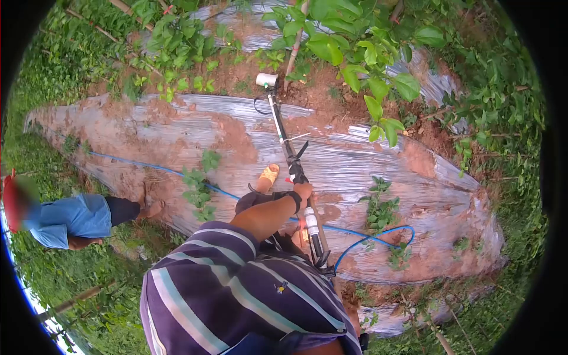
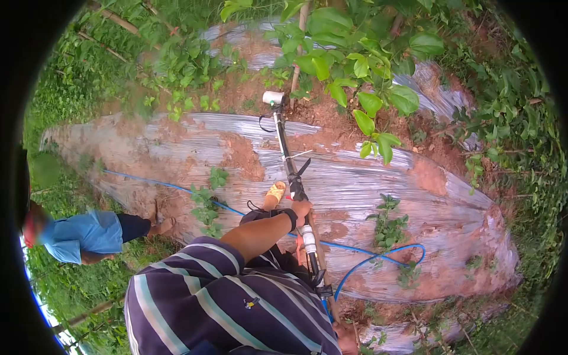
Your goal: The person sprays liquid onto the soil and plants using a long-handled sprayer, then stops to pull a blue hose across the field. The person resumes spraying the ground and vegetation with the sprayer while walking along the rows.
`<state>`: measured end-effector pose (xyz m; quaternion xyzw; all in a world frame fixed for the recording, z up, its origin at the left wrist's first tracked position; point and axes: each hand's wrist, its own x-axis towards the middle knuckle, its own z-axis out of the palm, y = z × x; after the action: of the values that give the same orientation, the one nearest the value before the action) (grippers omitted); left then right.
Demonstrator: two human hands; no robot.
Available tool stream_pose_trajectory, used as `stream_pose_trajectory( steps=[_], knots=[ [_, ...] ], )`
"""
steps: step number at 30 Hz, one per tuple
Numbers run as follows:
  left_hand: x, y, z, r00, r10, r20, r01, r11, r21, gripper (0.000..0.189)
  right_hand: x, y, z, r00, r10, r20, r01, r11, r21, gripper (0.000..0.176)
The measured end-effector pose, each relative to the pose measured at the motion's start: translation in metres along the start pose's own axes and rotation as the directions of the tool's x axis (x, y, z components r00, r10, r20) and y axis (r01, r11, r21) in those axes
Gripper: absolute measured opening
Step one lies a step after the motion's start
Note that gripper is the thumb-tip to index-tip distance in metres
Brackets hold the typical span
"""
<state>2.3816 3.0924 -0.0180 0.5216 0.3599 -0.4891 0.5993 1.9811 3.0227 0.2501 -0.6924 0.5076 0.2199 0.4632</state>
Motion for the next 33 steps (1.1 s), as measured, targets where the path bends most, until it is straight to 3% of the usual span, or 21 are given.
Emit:
stream_pose_trajectory(
  steps=[1,2,4,7,11,17,22,26,29,33],
  knots=[
    [0.046,-0.022,-0.011,0.997,0.044,0.059,-0.037,0.992,-0.122,0.016,0.003,0.001,0.001,0.999,-0.033,-0.016,0.032,0.999,-0.040,0.022],
    [0.038,-0.016,-0.006,0.997,0.054,0.062,-0.046,0.991,-0.124,0.016,0.005,0.001,0.002,0.998,-0.062,-0.027,0.060,0.996,-0.067,0.022],
    [0.027,-0.008,0.003,0.994,0.008,-0.109,-0.006,1.000,0.017,0.014,0.007,0.001,0.002,0.992,-0.117,-0.046,0.111,0.988,-0.108,0.022],
    [0.023,-0.002,0.012,0.988,0.061,-0.140,-0.046,0.993,0.109,0.012,0.010,0.004,0.001,0.980,-0.190,-0.063,0.179,0.972,-0.155,0.021],
    [0.024,0.002,0.017,0.991,0.114,-0.063,-0.107,0.988,0.108,0.010,0.014,0.010,-0.001,0.960,-0.267,-0.088,0.247,0.950,-0.193,0.021],
    [0.003,-0.001,0.010,0.987,0.119,0.104,-0.114,0.992,-0.045,0.012,0.019,0.023,-0.002,0.917,-0.385,-0.110,0.351,0.905,-0.238,0.021],
    [-0.018,-0.001,0.010,0.982,0.148,0.114,-0.126,0.975,-0.182,0.017,0.017,0.018,-0.005,0.864,-0.487,-0.123,0.438,0.851,-0.290,0.021],
    [-0.017,-0.005,0.010,0.975,0.136,0.179,-0.077,0.950,-0.302,0.020,0.011,0.002,-0.017,0.918,-0.385,-0.090,0.336,0.880,-0.337,0.021],
    [-0.021,-0.017,0.010,0.965,0.103,0.242,-0.003,0.924,-0.382,0.026,0.023,0.009,-0.031,0.902,-0.432,-0.013,0.401,0.848,-0.347,0.022],
    [-0.024,-0.028,0.012,0.954,0.129,0.271,-0.046,0.955,-0.292,0.029,0.025,0.013,-0.029,0.936,-0.348,-0.058,0.307,0.883,-0.356,0.023]
  ],
)
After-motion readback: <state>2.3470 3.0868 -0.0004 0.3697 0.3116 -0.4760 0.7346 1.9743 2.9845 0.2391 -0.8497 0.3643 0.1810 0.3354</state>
